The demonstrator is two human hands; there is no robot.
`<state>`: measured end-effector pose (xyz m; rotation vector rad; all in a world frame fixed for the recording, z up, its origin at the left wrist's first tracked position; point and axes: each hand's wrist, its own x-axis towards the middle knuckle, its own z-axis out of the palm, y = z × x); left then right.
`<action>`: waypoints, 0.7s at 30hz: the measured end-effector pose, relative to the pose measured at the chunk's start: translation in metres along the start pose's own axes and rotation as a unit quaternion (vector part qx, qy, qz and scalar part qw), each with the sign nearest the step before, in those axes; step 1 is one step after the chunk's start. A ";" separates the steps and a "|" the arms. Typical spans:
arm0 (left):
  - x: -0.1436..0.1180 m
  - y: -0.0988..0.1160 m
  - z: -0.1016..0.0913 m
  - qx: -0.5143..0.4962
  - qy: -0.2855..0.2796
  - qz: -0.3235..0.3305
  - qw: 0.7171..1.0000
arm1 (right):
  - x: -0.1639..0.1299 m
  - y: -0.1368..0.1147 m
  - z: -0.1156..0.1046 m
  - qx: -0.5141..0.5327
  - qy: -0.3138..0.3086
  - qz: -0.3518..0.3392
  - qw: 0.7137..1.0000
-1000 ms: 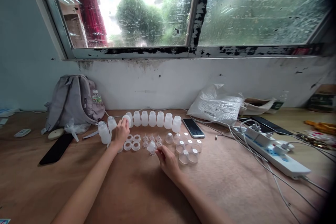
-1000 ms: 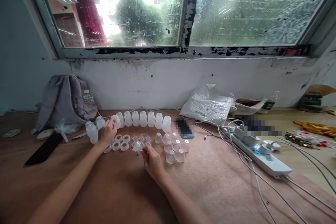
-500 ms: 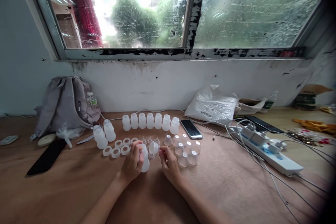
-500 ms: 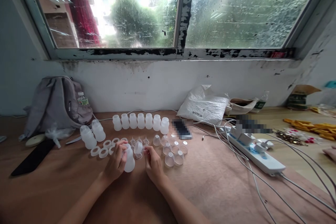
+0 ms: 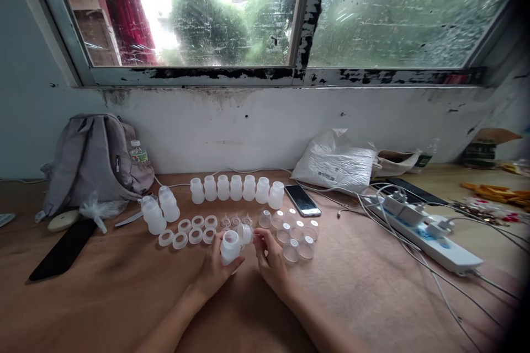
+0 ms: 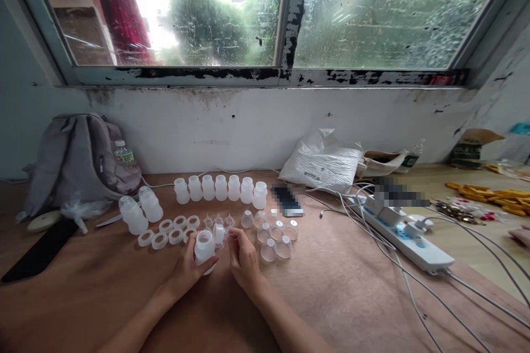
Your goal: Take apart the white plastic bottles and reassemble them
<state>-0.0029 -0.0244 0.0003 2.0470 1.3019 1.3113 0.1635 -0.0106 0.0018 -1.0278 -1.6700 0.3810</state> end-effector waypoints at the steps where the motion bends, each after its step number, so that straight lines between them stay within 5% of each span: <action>1: 0.002 0.000 -0.004 0.017 -0.004 0.016 1.000 | 0.000 0.000 0.000 0.000 0.000 -0.001 1.000; 8: 0.005 -0.011 -0.021 0.146 -0.002 0.091 0.985 | 0.000 -0.007 -0.002 -0.004 -0.034 -0.029 0.999; 21: 0.006 -0.017 -0.023 0.194 -0.008 0.138 0.971 | 0.006 -0.005 -0.008 -0.023 -0.068 -0.038 0.997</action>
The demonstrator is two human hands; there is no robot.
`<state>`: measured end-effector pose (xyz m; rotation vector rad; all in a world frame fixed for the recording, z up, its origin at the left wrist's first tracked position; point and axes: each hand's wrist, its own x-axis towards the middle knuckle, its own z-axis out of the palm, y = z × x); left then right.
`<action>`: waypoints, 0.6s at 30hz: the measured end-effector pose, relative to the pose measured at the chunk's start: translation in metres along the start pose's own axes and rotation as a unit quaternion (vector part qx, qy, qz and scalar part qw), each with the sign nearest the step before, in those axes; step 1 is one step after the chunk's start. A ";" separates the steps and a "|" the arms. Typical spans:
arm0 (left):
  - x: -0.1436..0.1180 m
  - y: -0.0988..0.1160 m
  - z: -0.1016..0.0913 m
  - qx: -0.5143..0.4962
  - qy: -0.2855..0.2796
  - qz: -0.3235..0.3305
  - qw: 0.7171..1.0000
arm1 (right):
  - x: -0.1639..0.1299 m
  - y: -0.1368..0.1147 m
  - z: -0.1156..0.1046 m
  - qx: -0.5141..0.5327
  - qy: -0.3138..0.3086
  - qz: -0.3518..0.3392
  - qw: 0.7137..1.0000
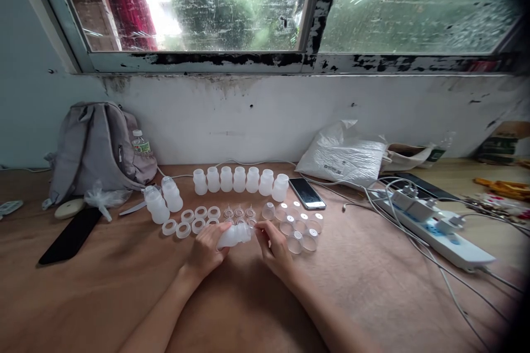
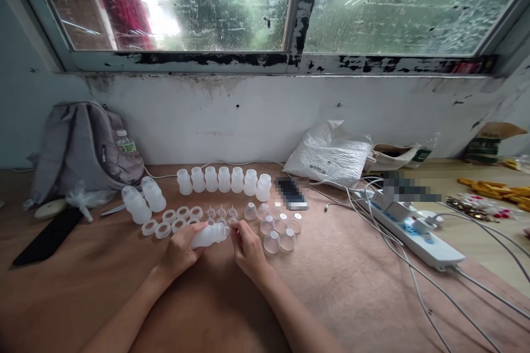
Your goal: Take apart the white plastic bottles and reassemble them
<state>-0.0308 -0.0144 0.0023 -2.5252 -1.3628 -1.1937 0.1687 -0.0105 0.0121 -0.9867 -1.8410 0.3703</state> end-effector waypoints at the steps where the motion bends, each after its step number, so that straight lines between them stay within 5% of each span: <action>1: 0.000 0.000 0.000 0.003 -0.001 0.001 1.000 | 0.000 0.000 0.000 -0.003 -0.001 -0.001 1.000; 18: 0.001 0.000 -0.002 0.031 -0.018 0.051 0.998 | 0.001 0.005 0.004 -0.010 -0.043 0.020 0.999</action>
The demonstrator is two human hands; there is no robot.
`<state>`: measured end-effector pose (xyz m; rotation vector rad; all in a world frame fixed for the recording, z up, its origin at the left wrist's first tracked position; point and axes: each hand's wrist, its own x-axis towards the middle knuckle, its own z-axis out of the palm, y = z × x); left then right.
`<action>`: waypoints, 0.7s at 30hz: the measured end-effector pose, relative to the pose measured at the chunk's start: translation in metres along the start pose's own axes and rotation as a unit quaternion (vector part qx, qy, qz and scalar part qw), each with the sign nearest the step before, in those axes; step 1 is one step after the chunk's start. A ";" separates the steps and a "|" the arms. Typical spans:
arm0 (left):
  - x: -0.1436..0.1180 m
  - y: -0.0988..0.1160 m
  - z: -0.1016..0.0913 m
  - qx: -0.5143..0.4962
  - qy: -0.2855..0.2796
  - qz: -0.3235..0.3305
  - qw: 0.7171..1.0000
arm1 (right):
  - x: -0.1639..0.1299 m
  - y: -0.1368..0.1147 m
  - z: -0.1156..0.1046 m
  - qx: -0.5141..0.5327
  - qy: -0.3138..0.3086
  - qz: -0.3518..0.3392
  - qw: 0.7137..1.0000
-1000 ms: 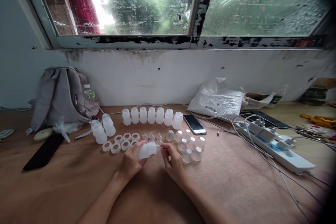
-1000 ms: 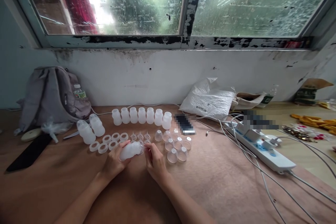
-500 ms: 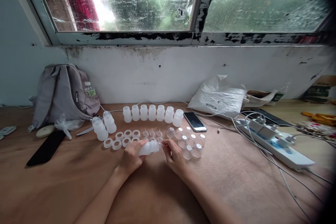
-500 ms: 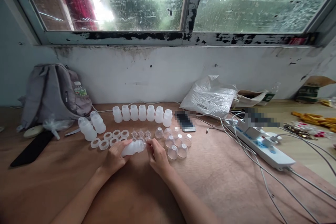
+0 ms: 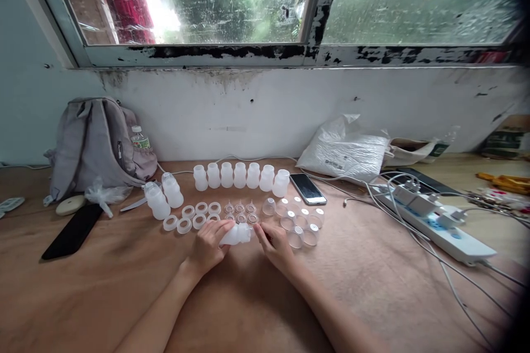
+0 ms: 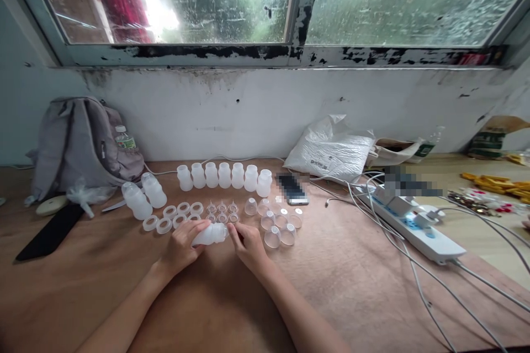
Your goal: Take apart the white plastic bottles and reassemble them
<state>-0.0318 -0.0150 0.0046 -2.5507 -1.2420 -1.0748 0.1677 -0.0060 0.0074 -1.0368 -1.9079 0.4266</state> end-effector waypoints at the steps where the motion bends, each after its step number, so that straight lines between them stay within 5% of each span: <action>1: 0.000 0.000 0.000 0.001 -0.002 0.003 1.000 | 0.000 0.000 0.000 0.007 -0.005 0.006 1.000; 21: -0.001 0.000 0.004 -0.015 -0.001 -0.011 1.000 | 0.004 -0.008 -0.007 0.043 -0.051 0.049 0.997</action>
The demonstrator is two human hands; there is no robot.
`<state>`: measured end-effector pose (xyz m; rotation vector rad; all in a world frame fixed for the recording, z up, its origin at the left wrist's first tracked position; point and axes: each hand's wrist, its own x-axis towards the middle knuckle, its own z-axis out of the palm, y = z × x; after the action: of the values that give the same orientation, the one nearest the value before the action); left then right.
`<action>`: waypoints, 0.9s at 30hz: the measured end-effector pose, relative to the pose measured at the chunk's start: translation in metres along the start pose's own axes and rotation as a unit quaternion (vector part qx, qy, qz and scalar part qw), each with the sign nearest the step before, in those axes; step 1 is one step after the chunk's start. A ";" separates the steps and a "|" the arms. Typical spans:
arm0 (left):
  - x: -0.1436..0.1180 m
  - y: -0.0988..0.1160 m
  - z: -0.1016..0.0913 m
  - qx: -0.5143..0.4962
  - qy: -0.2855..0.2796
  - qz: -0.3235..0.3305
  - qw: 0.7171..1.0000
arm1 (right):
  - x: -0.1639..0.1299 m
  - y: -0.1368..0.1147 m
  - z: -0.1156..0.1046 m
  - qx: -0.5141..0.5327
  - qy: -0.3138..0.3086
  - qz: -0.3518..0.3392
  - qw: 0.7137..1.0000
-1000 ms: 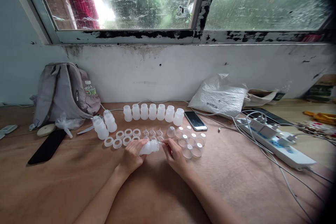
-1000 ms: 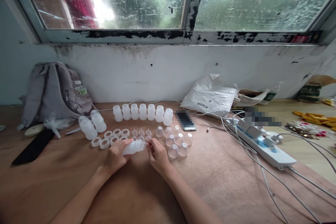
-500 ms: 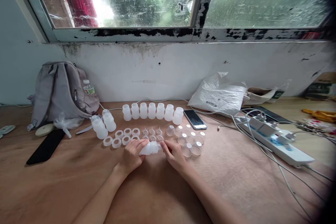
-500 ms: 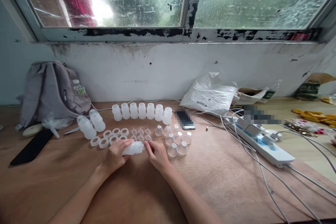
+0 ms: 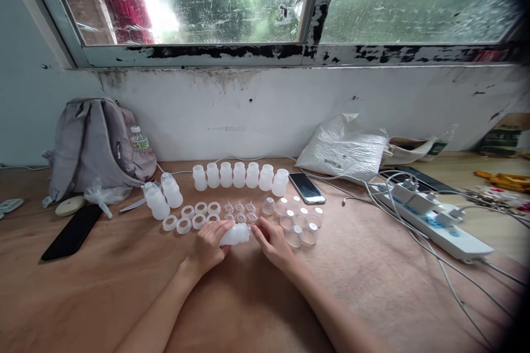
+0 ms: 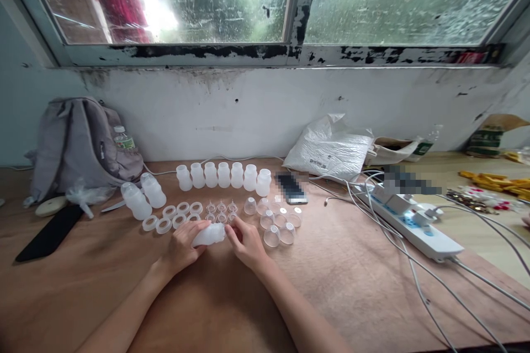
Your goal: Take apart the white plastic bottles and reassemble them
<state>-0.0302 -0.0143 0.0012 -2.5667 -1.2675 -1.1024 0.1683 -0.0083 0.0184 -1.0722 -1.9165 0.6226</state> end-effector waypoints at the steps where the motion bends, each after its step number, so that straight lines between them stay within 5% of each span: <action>1: 0.000 0.000 0.000 -0.001 0.000 -0.002 1.000 | 0.000 -0.002 -0.001 0.007 -0.006 -0.005 1.000; 6: 0.000 0.002 -0.001 -0.039 -0.012 -0.017 0.999 | 0.000 -0.002 -0.001 0.043 -0.017 0.006 0.999; 11: 0.007 0.022 -0.014 -0.217 -0.091 -0.117 0.965 | 0.002 -0.003 -0.001 0.163 0.021 0.059 0.985; 14: 0.013 0.034 -0.021 -0.366 -0.141 -0.206 0.897 | 0.004 -0.010 -0.006 0.291 -0.001 0.065 0.955; 18: 0.013 0.036 -0.017 -0.559 -0.208 -0.273 0.755 | 0.005 -0.017 -0.011 0.384 -0.088 0.094 0.915; 20: 0.011 0.036 -0.012 -0.595 -0.221 -0.289 0.716 | 0.004 -0.019 -0.011 0.398 -0.120 0.114 0.902; 25: 0.010 0.042 -0.008 -0.533 -0.144 -0.315 0.772 | 0.003 -0.018 -0.008 0.408 -0.073 0.141 0.899; 27: 0.012 0.045 -0.011 -0.557 -0.146 -0.334 0.746 | 0.003 -0.017 -0.007 0.439 -0.085 0.146 0.883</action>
<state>0.0010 -0.0398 0.0272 -3.1857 -2.2356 -2.2109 0.1659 -0.0146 0.0362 -0.7024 -1.3277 1.6061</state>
